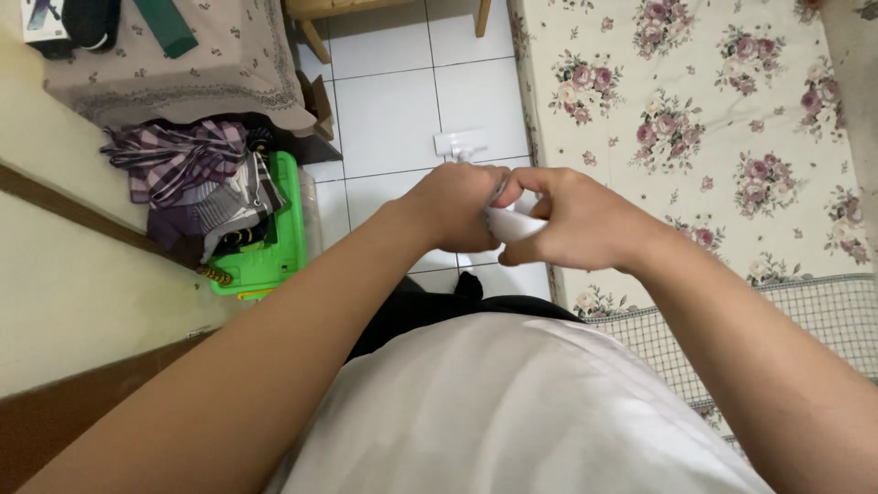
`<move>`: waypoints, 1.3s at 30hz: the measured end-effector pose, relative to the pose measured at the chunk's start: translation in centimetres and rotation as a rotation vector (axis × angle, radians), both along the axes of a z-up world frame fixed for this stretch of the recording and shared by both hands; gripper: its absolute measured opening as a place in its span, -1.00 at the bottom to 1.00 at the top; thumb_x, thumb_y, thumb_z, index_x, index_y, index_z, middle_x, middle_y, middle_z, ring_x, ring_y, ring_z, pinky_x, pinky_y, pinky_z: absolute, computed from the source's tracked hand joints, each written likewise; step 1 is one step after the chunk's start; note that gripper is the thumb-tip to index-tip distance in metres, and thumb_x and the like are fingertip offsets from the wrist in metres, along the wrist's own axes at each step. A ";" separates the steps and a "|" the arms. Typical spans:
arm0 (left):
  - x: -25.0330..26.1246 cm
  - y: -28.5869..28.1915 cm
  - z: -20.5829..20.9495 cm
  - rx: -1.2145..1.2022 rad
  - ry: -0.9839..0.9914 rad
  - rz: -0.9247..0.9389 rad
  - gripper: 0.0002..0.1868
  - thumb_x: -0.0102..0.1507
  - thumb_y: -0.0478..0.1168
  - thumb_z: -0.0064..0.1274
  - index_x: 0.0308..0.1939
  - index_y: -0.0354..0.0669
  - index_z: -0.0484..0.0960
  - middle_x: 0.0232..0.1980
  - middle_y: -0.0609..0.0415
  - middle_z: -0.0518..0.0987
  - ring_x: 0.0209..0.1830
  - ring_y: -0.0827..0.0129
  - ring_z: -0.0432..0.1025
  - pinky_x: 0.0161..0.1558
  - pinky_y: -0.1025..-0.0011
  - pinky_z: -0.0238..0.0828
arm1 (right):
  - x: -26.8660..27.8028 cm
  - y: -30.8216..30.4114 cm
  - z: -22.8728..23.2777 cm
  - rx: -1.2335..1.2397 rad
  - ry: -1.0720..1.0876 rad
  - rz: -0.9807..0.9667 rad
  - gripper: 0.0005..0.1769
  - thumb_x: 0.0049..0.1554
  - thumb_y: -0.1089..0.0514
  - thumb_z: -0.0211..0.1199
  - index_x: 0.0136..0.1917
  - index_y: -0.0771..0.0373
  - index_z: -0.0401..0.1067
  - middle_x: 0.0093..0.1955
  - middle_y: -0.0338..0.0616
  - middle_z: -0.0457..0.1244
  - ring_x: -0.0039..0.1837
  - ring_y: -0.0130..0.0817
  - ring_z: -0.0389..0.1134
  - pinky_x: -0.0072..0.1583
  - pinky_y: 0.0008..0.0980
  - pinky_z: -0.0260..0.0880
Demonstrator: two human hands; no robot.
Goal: Vacuuming the tiled floor in a bedroom using a handheld vacuum cleaner.
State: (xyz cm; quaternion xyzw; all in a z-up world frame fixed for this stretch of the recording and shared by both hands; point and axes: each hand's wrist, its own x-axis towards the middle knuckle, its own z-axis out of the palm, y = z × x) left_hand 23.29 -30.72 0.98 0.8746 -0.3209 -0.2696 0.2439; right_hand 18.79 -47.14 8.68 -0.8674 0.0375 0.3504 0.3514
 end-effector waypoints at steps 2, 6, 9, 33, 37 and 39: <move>0.3 -0.1 -0.9 -0.053 -0.045 -0.030 -0.54 -0.09 -0.12 0.40 -0.24 -0.03 0.47 -0.18 0.04 0.66 -0.10 0.08 0.57 -0.10 0.23 0.51 | 0.3 -0.4 0.4 0.010 0.006 0.010 -0.42 -0.23 0.01 0.51 0.09 -0.02 0.44 -0.21 -0.06 0.47 -0.15 -0.29 0.44 -0.03 -0.31 0.39; 1.5 -0.1 -2.5 -0.148 -0.032 0.001 -0.49 -0.15 -0.16 0.42 -0.22 -0.01 0.47 -0.17 0.06 0.64 -0.13 0.09 0.57 -0.13 0.23 0.49 | 1.6 -0.7 -0.9 0.014 -0.002 0.028 -0.40 -0.23 0.00 0.53 0.10 -0.04 0.44 -0.16 -0.12 0.47 -0.09 -0.34 0.47 0.04 -0.35 0.41; 4.0 0.1 -4.9 -0.195 -0.102 0.020 -0.48 -0.15 -0.18 0.41 -0.19 -0.03 0.48 -0.13 0.02 0.62 -0.13 0.06 0.56 -0.12 0.23 0.50 | 3.7 -0.6 -2.7 0.032 -0.014 0.008 -0.35 -0.26 0.06 0.46 0.14 -0.05 0.42 -0.15 -0.13 0.48 -0.09 -0.33 0.46 0.03 -0.35 0.40; 21.8 1.6 -3.3 -0.053 -0.134 -0.152 -0.60 -0.13 -0.12 0.32 -0.27 -0.14 0.61 -0.28 -0.07 0.65 -0.23 -0.01 0.58 -0.16 0.12 0.53 | 19.3 0.9 -3.1 0.179 -0.003 -0.110 -0.41 -0.22 0.15 0.43 0.12 0.08 0.39 -0.20 -0.07 0.47 -0.20 -0.38 0.39 -0.12 -0.37 0.39; 22.9 2.0 0.5 -0.010 -0.099 -0.170 -0.56 -0.14 -0.08 0.36 -0.26 -0.13 0.62 -0.28 -0.10 0.66 -0.23 -0.04 0.58 -0.15 0.12 0.52 | 21.4 2.2 1.5 0.055 0.083 -0.098 -0.40 -0.26 0.13 0.44 0.10 0.04 0.41 -0.21 -0.09 0.45 -0.25 -0.38 0.38 -0.21 -0.33 0.36; 23.3 2.3 1.2 -0.015 -0.072 -0.171 -0.55 -0.11 -0.04 0.36 -0.24 -0.15 0.62 -0.26 -0.13 0.67 -0.23 -0.03 0.59 -0.13 0.15 0.53 | 22.0 2.7 2.7 -0.030 0.099 -0.090 -0.43 -0.23 0.06 0.48 0.08 0.04 0.43 -0.22 -0.09 0.45 -0.28 -0.35 0.37 -0.22 -0.31 0.36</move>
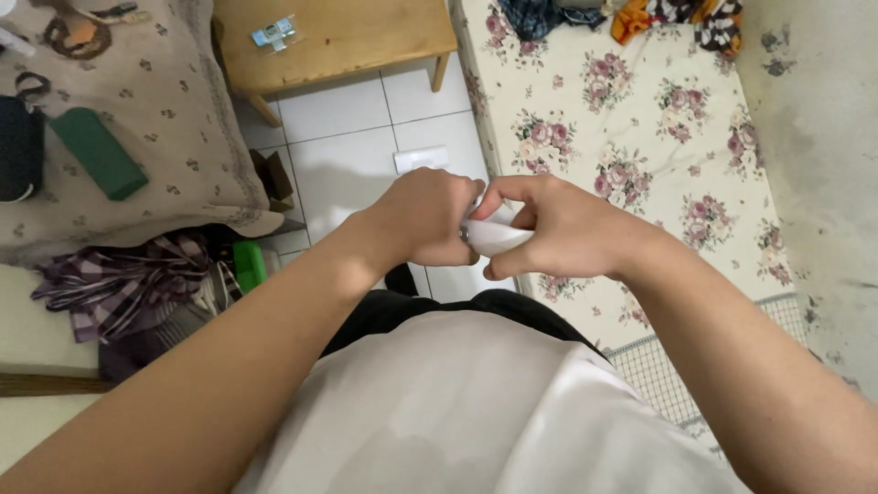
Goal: Vacuuming the tiled floor in a bedroom using a handheld vacuum cleaner.
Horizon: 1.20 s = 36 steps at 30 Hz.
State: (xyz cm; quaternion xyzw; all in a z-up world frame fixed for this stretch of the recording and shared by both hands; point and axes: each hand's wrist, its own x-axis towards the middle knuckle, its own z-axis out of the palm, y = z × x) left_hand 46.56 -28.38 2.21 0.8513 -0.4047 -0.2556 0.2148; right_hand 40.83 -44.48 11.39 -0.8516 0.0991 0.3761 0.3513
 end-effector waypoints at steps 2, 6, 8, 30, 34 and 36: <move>0.9 0.4 -1.7 -0.055 -0.015 0.022 -0.55 -0.13 -0.07 0.36 -0.24 -0.15 0.63 -0.27 -0.12 0.67 -0.23 -0.04 0.59 -0.14 0.14 0.53 | 0.7 0.3 -0.8 0.003 0.005 -0.015 -0.40 -0.24 0.10 0.47 0.11 0.03 0.42 -0.19 -0.12 0.45 -0.26 -0.38 0.38 -0.24 -0.28 0.42; 1.9 0.2 -5.3 -0.153 -0.081 0.054 -0.57 -0.15 -0.12 0.32 -0.25 -0.20 0.61 -0.26 -0.11 0.67 -0.25 -0.04 0.59 -0.17 0.12 0.53 | 0.9 -1.1 -6.3 0.185 -0.130 -0.010 -0.40 -0.23 0.15 0.42 0.12 0.10 0.43 -0.21 -0.03 0.45 -0.25 -0.38 0.38 -0.17 -0.37 0.37; 2.2 0.1 -5.4 -0.168 -0.092 0.040 -0.56 -0.16 -0.12 0.33 -0.27 -0.20 0.61 -0.25 -0.11 0.67 -0.24 -0.05 0.58 -0.18 0.12 0.53 | 0.9 -1.5 -7.3 0.210 -0.164 -0.005 -0.41 -0.23 0.15 0.43 0.11 0.12 0.42 -0.19 -0.07 0.46 -0.22 -0.41 0.40 -0.13 -0.40 0.40; 2.5 -4.7 -2.5 0.089 -0.040 0.111 -0.55 -0.13 -0.07 0.31 -0.20 -0.10 0.62 -0.25 -0.06 0.68 -0.19 -0.03 0.59 -0.11 0.07 0.53 | 2.8 -5.5 -3.9 0.101 -0.097 0.072 -0.40 -0.25 0.12 0.44 0.11 0.12 0.43 -0.20 -0.03 0.49 -0.17 -0.32 0.45 -0.03 -0.36 0.40; 1.0 -5.3 -0.3 0.050 -0.034 0.062 -0.54 -0.15 -0.03 0.36 -0.25 -0.09 0.62 -0.30 -0.07 0.66 -0.19 -0.04 0.57 -0.13 0.06 0.50 | 1.9 -6.4 -1.9 0.113 -0.056 0.075 -0.40 -0.29 0.12 0.45 0.08 0.12 0.46 -0.18 -0.05 0.48 -0.17 -0.34 0.45 -0.07 -0.35 0.42; 0.5 -5.6 -0.1 0.099 0.001 0.060 -0.51 -0.14 -0.03 0.35 -0.21 -0.10 0.59 -0.27 -0.05 0.68 -0.18 0.00 0.58 -0.10 0.10 0.52 | 1.4 -6.6 -1.8 0.139 -0.066 0.083 -0.40 -0.29 0.11 0.45 0.08 0.13 0.46 -0.22 -0.06 0.49 -0.19 -0.35 0.45 -0.06 -0.37 0.43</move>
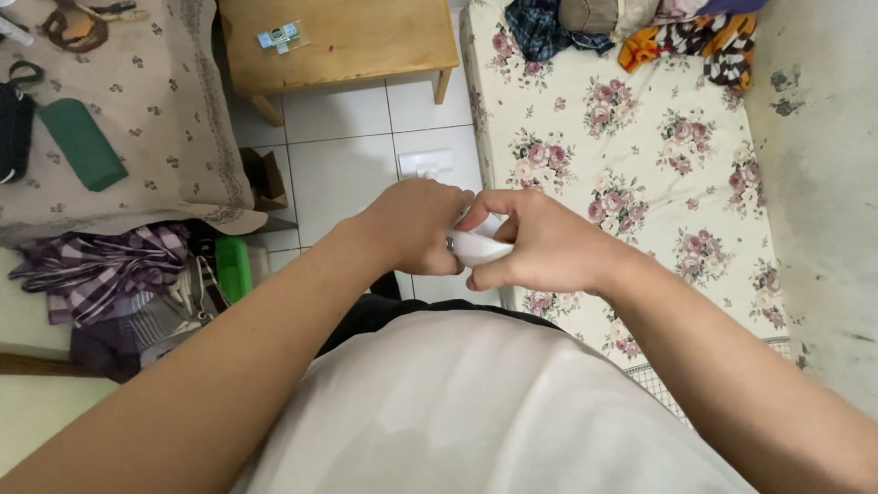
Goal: Vacuuming the tiled floor in a bedroom using a handheld vacuum cleaner.
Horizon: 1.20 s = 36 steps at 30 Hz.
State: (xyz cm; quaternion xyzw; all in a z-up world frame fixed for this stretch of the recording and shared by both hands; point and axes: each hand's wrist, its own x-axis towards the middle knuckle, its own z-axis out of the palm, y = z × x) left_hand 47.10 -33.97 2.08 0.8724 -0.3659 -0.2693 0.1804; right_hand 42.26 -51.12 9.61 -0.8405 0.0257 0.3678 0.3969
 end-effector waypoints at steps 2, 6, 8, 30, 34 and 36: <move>0.5 -0.1 -1.9 -0.028 -0.042 -0.006 -0.50 -0.15 -0.04 0.36 -0.21 -0.11 0.59 -0.23 -0.05 0.68 -0.16 -0.01 0.57 -0.11 0.09 0.51 | -0.2 -0.6 -2.1 0.028 -0.046 -0.010 -0.41 -0.26 0.12 0.45 0.09 0.14 0.46 -0.20 -0.08 0.49 -0.17 -0.37 0.46 -0.04 -0.38 0.43; 1.7 -0.5 -4.5 0.010 -0.079 0.008 -0.52 -0.13 -0.08 0.35 -0.18 -0.10 0.59 -0.14 -0.05 0.67 -0.13 -0.01 0.57 -0.10 0.09 0.52 | -0.1 -1.2 -6.8 0.177 -0.102 -0.062 -0.41 -0.22 0.11 0.43 0.12 0.19 0.42 -0.18 -0.11 0.48 -0.13 -0.42 0.46 -0.03 -0.40 0.42; 2.0 -0.6 -3.9 0.038 -0.070 0.008 -0.50 -0.15 -0.09 0.37 -0.18 -0.09 0.59 -0.16 -0.04 0.67 -0.12 0.01 0.57 -0.10 0.10 0.52 | 0.3 -0.7 -5.5 0.094 -0.101 -0.046 -0.39 -0.23 0.10 0.44 0.13 0.16 0.43 -0.20 -0.08 0.48 -0.16 -0.38 0.45 -0.04 -0.38 0.41; 1.4 -1.0 1.0 0.167 0.024 -0.060 -0.49 -0.14 -0.06 0.41 -0.14 0.03 0.64 -0.19 0.05 0.69 -0.07 0.09 0.58 -0.04 0.14 0.51 | 0.0 -0.9 -1.9 -0.001 -0.071 0.013 -0.30 -0.27 0.07 0.45 0.18 0.13 0.41 -0.17 -0.05 0.47 -0.14 -0.34 0.46 -0.03 -0.38 0.42; -0.3 -0.8 2.2 0.124 0.046 -0.055 -0.53 -0.11 -0.01 0.38 -0.16 0.04 0.65 -0.20 0.05 0.70 -0.10 0.10 0.59 -0.02 0.17 0.51 | -0.6 -1.0 0.9 0.005 -0.028 0.027 -0.33 -0.30 0.07 0.44 0.14 0.12 0.44 -0.18 -0.07 0.49 -0.15 -0.37 0.48 -0.05 -0.41 0.42; -0.5 -0.7 1.5 0.039 0.044 -0.011 -0.48 -0.13 0.01 0.37 -0.14 0.00 0.60 -0.22 0.03 0.69 -0.13 0.08 0.58 -0.09 0.14 0.50 | -0.5 -0.9 1.2 -0.048 0.032 0.005 -0.34 -0.28 0.04 0.46 0.14 0.07 0.44 -0.19 -0.04 0.47 -0.18 -0.33 0.46 -0.10 -0.32 0.43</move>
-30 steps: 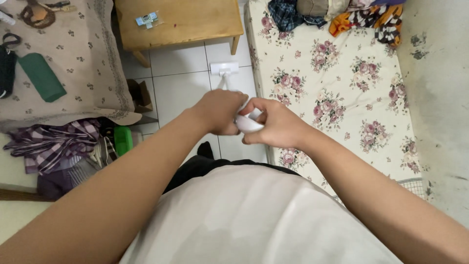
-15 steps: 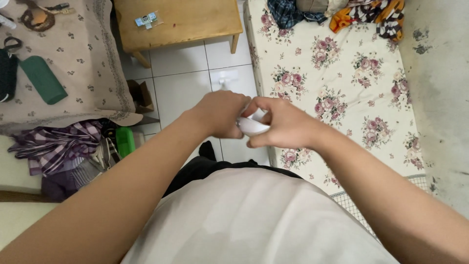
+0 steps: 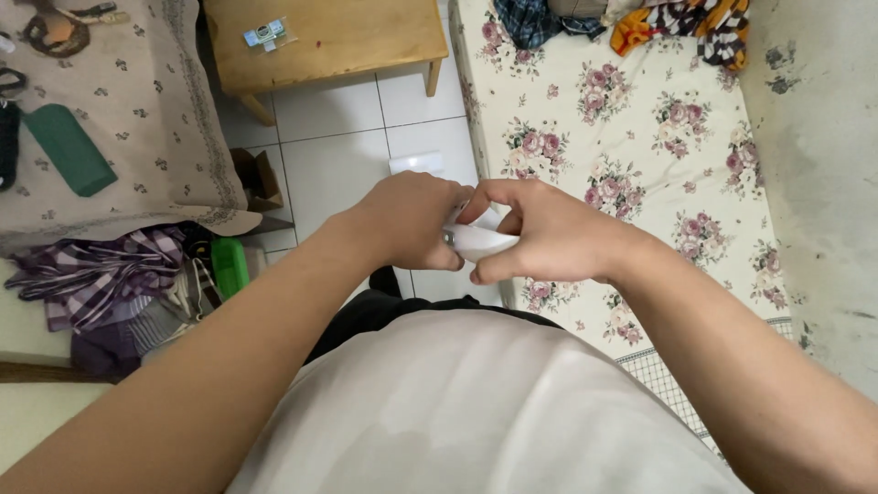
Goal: Vacuuming the tiled floor in a bedroom using a handheld vacuum cleaner.
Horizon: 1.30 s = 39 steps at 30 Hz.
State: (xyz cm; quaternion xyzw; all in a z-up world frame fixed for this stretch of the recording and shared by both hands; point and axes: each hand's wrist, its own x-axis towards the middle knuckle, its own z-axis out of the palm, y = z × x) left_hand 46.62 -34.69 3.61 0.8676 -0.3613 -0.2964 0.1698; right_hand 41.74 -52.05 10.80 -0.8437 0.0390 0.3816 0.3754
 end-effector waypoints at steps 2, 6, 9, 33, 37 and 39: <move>0.5 0.0 -1.8 -0.027 -0.045 0.014 -0.47 -0.13 0.01 0.38 -0.15 -0.03 0.59 -0.22 0.00 0.68 -0.14 0.04 0.57 -0.10 0.13 0.50 | 0.2 -0.5 -2.5 0.049 -0.029 -0.005 -0.35 -0.27 0.07 0.43 0.14 0.10 0.44 -0.17 -0.05 0.48 -0.16 -0.34 0.46 -0.08 -0.33 0.43; 1.7 0.0 -5.6 -0.038 -0.116 -0.002 -0.55 -0.16 -0.08 0.38 -0.23 -0.05 0.62 -0.20 -0.01 0.68 -0.14 0.03 0.58 -0.11 0.12 0.51 | 0.6 -0.5 -7.0 0.074 -0.146 0.014 -0.39 -0.23 0.11 0.42 0.14 0.16 0.43 -0.16 -0.05 0.49 -0.12 -0.34 0.48 -0.01 -0.38 0.43; 2.1 0.2 -3.8 0.051 -0.062 0.007 -0.53 -0.14 -0.12 0.36 -0.17 -0.03 0.62 -0.20 -0.01 0.69 -0.15 0.05 0.59 -0.11 0.13 0.53 | 0.8 -0.1 -6.5 0.106 -0.126 -0.019 -0.38 -0.23 0.11 0.43 0.14 0.17 0.43 -0.15 -0.03 0.49 -0.11 -0.34 0.48 0.00 -0.38 0.43; -0.5 0.8 1.9 0.010 0.025 -0.035 -0.48 -0.13 0.00 0.36 -0.10 0.03 0.67 -0.24 0.02 0.70 -0.18 0.07 0.59 -0.07 0.19 0.51 | -0.8 0.4 0.8 -0.015 -0.086 0.042 -0.33 -0.29 0.00 0.49 0.12 0.09 0.47 -0.29 -0.19 0.32 -0.29 -0.39 0.35 -0.19 -0.33 0.38; -1.3 0.8 1.5 -0.029 0.046 -0.017 -0.46 -0.12 0.00 0.35 -0.08 0.01 0.66 -0.26 0.01 0.70 -0.18 0.08 0.59 -0.07 0.19 0.51 | -1.5 0.2 1.0 0.002 0.011 -0.027 -0.34 -0.29 -0.04 0.48 0.11 0.08 0.47 -0.32 -0.16 0.36 -0.32 -0.37 0.34 -0.24 -0.31 0.35; -1.2 0.8 -0.1 -0.141 -0.006 0.001 -0.41 -0.15 0.00 0.40 -0.06 -0.01 0.65 -0.22 -0.02 0.69 -0.16 0.04 0.57 -0.07 0.17 0.49 | -1.8 0.0 0.1 0.042 -0.015 -0.045 -0.31 -0.31 0.04 0.43 0.14 0.07 0.46 -0.30 -0.15 0.39 -0.31 -0.37 0.35 -0.25 -0.32 0.33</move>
